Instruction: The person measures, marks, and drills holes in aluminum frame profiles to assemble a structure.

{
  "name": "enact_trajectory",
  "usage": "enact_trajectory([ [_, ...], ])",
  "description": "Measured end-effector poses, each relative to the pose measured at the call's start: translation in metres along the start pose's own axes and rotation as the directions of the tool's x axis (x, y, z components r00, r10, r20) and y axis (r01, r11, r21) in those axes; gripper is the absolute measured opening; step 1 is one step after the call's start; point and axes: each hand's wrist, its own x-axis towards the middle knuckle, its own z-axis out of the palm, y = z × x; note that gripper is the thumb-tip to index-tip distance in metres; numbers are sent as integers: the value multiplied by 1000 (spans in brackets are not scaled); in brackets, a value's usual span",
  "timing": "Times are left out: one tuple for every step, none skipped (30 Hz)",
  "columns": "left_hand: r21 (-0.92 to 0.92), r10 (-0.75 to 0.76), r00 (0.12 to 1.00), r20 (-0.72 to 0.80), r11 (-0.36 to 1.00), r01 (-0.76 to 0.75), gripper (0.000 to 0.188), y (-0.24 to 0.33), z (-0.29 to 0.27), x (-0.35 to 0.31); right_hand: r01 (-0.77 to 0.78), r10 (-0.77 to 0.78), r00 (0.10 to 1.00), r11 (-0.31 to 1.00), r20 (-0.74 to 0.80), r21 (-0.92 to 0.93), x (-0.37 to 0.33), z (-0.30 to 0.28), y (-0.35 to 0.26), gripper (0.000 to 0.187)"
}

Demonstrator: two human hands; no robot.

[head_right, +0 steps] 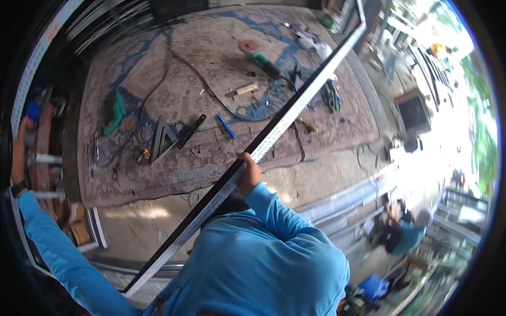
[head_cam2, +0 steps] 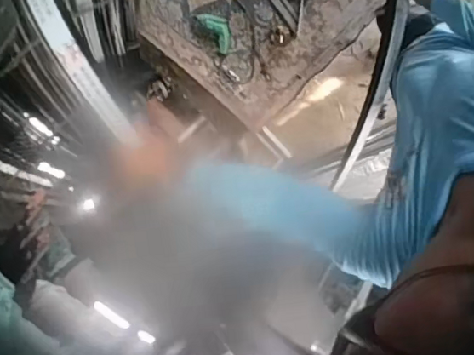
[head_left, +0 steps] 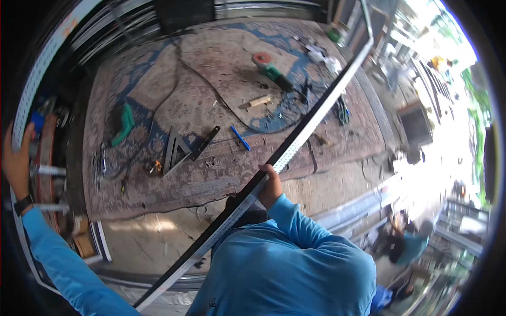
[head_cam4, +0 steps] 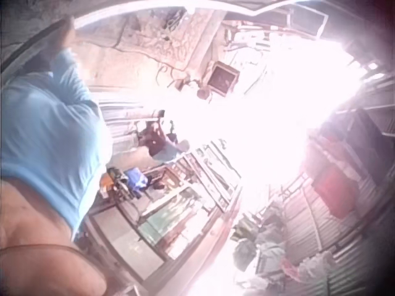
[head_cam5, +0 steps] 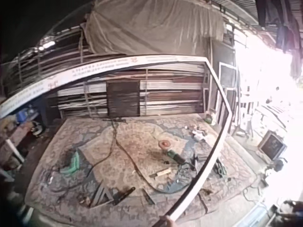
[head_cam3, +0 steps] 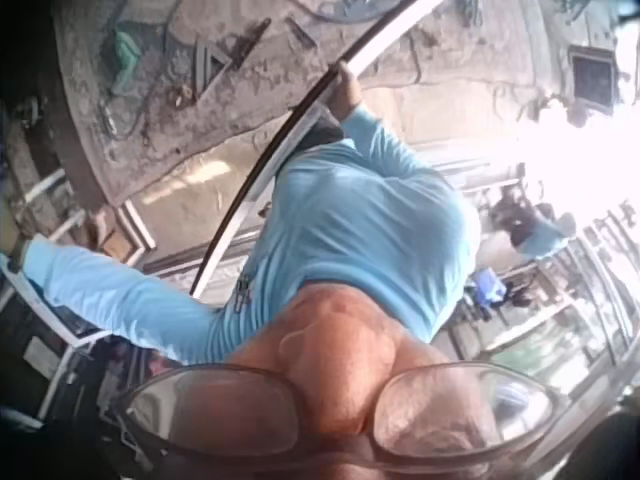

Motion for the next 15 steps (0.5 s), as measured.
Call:
enact_trajectory([
  [-35,14,1000,25,999,-13,71,-17,34,5,5,-4,1000,999,-24,36,-1,1,22,35],
  [-70,26,999,41,997,-23,69,-29,65,11,16,-13,998,998,-59,53,0,3,44,35],
  [-104,42,997,58,994,-36,68,-36,95,16,22,-18,997,998,-71,65,1,5,65,36],
  [-112,23,998,56,994,-16,67,-37,123,20,23,-15,988,998,-155,56,8,8,82,38],
  [-169,67,994,85,984,-52,65,-38,148,23,60,-39,977,993,-208,99,8,12,104,37],
  [-197,76,993,95,979,-56,64,-35,172,25,85,-49,963,988,-264,126,10,17,120,36],
  [-234,82,990,112,971,-54,64,-32,194,30,85,-24,934,984,-355,157,14,24,132,35],
  [-252,94,987,132,966,-58,65,-27,215,30,122,-57,936,978,-346,170,16,29,142,35],
  [-279,103,981,165,959,-54,66,-22,234,30,129,-48,923,973,-381,190,13,33,153,35],
  [-305,134,978,162,949,-80,67,-18,252,31,135,-30,907,966,-421,221,6,39,167,34],
  [-370,161,968,194,926,-80,68,-11,271,36,118,-19,907,970,-421,212,4,44,176,36],
  [-397,198,962,189,911,-109,69,-7,288,36,111,-22,906,976,-422,188,1,47,181,38],
  [-428,204,956,212,899,-97,70,-2,305,36,78,4,886,984,-464,158,0,51,188,41],
  [-453,223,948,227,886,-100,70,3,322,39,110,-24,879,982,-476,152,-4,55,195,47],
  [-486,238,940,245,869,-94,70,7,339,40,135,-40,877,977,-479,167,-5,60,201,47],
])
